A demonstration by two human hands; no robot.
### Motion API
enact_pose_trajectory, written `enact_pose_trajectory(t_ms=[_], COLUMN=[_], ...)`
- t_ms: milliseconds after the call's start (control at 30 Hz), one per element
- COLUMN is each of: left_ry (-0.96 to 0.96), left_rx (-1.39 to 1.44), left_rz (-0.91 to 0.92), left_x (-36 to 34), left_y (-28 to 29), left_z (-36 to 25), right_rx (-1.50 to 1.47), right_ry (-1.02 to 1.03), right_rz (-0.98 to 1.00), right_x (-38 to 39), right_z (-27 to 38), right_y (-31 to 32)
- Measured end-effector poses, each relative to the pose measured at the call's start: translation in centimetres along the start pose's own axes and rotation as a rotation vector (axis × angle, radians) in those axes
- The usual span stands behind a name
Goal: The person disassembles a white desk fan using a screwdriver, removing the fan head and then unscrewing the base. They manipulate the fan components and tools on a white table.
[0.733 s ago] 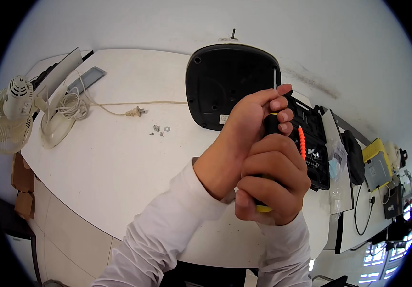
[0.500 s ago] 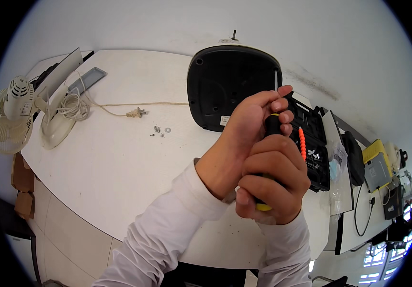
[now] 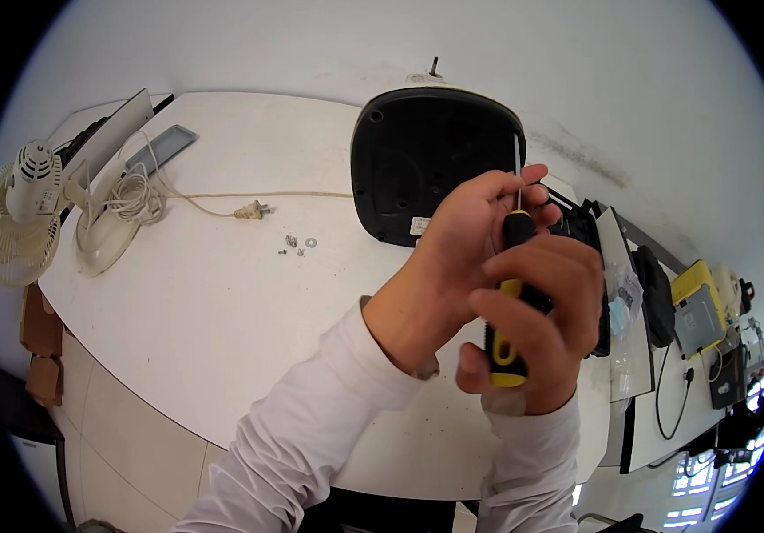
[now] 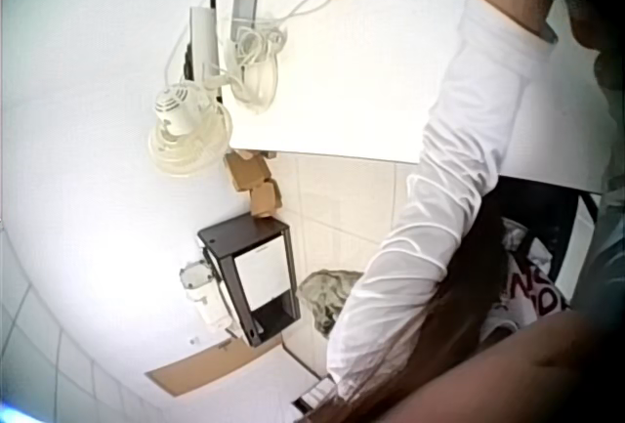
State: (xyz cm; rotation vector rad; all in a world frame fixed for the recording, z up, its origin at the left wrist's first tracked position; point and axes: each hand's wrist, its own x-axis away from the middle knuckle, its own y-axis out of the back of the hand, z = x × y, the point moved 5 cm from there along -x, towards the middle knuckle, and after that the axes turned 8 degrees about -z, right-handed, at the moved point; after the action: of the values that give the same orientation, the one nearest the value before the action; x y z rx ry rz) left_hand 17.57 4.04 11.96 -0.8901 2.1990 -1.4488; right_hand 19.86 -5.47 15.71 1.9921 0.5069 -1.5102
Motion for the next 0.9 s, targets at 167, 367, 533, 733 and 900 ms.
enact_pose_trajectory(t_ms=[167, 367, 533, 733, 900], left_ry=[-0.012, -0.024, 0.02, 0.018, 0.071], left_rx=[-0.063, -0.021, 0.075, 0.176, 0.22], left_rz=[0.122, 0.075, -0.049, -0.003, 0.086], left_x=[-0.2, -0.1, 0.6, 1.0, 0.9], left_y=[0.3, 0.0, -0.4, -0.9, -0.8], left_z=[0.3, 1.2, 1.6, 1.4, 1.5], right_rx=[0.056, 0.045, 0.142, 0.142, 0.107], right_ry=[-0.148, -0.087, 0.006, -0.005, 0.009], right_rz=[-0.122, -0.054, 0.109, 0.081, -0.056], right_x=[0.4, 0.6, 1.6, 1.3, 0.3], right_z=[-1.0, -1.3, -0.9, -0.7, -0.6], right_y=[2.5, 2.7, 1.2, 1.5, 1.6])
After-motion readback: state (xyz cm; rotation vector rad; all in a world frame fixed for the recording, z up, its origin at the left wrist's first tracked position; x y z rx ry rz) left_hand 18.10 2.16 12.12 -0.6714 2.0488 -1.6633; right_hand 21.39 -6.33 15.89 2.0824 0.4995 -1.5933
